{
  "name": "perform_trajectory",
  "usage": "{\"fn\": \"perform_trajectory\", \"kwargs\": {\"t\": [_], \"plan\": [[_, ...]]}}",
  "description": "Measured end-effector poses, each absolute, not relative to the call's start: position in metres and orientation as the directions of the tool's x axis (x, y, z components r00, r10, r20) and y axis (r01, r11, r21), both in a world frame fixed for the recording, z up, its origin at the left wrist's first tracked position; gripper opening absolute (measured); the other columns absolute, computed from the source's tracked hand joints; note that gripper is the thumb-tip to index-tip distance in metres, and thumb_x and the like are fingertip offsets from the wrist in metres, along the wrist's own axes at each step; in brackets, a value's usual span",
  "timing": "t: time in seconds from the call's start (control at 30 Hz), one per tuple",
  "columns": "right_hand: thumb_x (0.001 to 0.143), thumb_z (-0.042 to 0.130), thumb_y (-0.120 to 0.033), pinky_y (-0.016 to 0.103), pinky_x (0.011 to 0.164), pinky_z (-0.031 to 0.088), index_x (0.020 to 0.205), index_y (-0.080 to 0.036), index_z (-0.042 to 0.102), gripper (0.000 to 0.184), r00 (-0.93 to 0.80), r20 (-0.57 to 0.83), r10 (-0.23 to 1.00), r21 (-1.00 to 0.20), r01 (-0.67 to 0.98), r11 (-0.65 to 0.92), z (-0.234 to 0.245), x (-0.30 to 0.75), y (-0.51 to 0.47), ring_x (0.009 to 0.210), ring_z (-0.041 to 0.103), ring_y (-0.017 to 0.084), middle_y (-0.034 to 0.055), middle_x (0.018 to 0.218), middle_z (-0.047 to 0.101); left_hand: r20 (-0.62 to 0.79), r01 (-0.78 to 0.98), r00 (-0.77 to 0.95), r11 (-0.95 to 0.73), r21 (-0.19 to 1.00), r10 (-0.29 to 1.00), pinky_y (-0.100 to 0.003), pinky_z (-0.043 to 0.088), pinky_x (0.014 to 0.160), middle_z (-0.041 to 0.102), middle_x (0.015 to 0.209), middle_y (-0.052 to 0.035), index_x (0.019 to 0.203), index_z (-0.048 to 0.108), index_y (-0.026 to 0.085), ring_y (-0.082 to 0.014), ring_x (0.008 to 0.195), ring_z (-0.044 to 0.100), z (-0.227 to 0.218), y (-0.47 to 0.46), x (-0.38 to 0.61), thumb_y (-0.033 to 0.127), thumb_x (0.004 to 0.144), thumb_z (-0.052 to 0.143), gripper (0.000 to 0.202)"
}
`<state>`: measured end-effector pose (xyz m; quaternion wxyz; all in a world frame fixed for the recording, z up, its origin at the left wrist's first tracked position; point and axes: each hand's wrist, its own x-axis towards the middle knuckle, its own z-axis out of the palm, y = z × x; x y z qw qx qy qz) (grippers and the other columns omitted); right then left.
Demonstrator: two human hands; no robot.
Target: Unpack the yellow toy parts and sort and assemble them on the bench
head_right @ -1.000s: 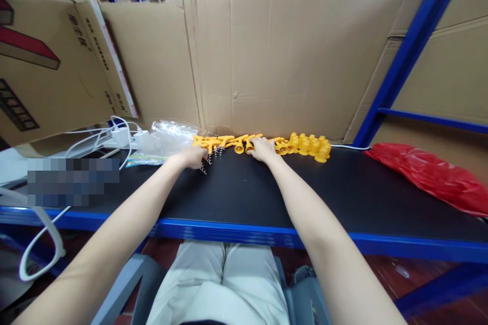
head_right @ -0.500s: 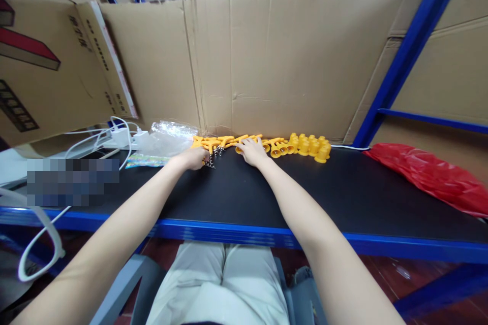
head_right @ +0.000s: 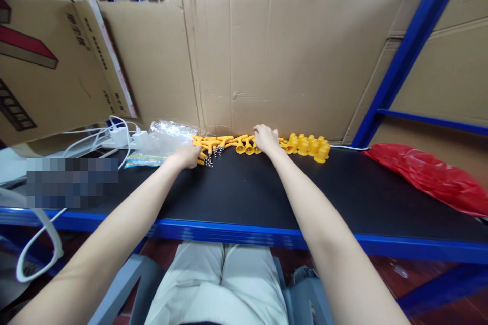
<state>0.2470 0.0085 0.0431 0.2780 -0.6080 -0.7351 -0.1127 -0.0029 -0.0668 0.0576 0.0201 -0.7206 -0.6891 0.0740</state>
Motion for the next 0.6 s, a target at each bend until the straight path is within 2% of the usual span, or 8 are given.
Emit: {"fn": "perform_trajectory", "kwargs": {"t": [0.13, 0.27, 0.4, 0.5, 0.6], "plan": [[0.086, 0.044, -0.025, 0.033, 0.084, 0.045, 0.102, -0.019, 0.067, 0.029, -0.133, 0.382, 0.915, -0.258, 0.935, 0.244, 0.046, 0.257, 0.012, 0.097, 0.062, 0.022, 0.0074, 0.104, 0.069, -0.068, 0.993, 0.048, -0.056, -0.108, 0.997, -0.040, 0.046, 0.091, 0.056, 0.125, -0.0190, 0.118, 0.055, 0.016, -0.0292, 0.116, 0.054, 0.053, -0.062, -0.006, 0.009, 0.076, 0.055, 0.043], [0.082, 0.049, -0.020, 0.026, 0.079, 0.046, 0.095, -0.019, 0.070, 0.025, -0.223, 0.255, 0.941, -0.244, 0.927, 0.286, 0.039, 0.269, 0.017, 0.091, 0.064, 0.019, 0.0059, 0.098, 0.071, -0.046, 0.993, 0.054, -0.059, -0.106, 0.997, -0.038, 0.046, 0.088, 0.060, 0.118, -0.0198, 0.111, 0.060, 0.014, -0.0293, 0.111, 0.057, 0.047, -0.054, -0.010, 0.011, 0.077, 0.053, 0.034], [0.080, 0.049, -0.015, 0.028, 0.083, 0.046, 0.101, -0.019, 0.069, 0.030, -0.212, 0.227, 0.951, -0.259, 0.928, 0.269, 0.041, 0.285, 0.016, 0.093, 0.064, 0.020, 0.0059, 0.098, 0.071, -0.047, 0.993, 0.045, -0.050, -0.111, 0.998, -0.042, 0.045, 0.089, 0.063, 0.115, -0.0166, 0.110, 0.060, 0.018, -0.0283, 0.109, 0.057, 0.048, -0.054, -0.010, 0.014, 0.075, 0.056, 0.035], [0.082, 0.046, -0.015, 0.031, 0.084, 0.046, 0.114, -0.017, 0.064, 0.037, -0.201, 0.276, 0.940, -0.322, 0.902, 0.288, 0.040, 0.295, 0.011, 0.094, 0.063, 0.021, 0.0095, 0.104, 0.069, -0.024, 0.990, -0.005, 0.001, -0.138, 1.000, -0.052, 0.038, 0.094, 0.062, 0.118, -0.0156, 0.110, 0.059, 0.020, -0.0303, 0.110, 0.056, 0.054, -0.060, -0.007, 0.014, 0.078, 0.053, 0.033], [0.083, 0.047, -0.018, 0.032, 0.081, 0.045, 0.114, -0.016, 0.064, 0.036, -0.131, 0.338, 0.932, -0.347, 0.903, 0.253, 0.034, 0.305, 0.005, 0.094, 0.062, 0.021, 0.0130, 0.108, 0.067, 0.030, 0.990, -0.031, 0.035, -0.135, 0.999, -0.055, 0.034, 0.095, 0.061, 0.119, -0.0167, 0.114, 0.057, 0.018, -0.0308, 0.110, 0.055, 0.060, -0.067, -0.003, 0.012, 0.083, 0.043, 0.035]]}}
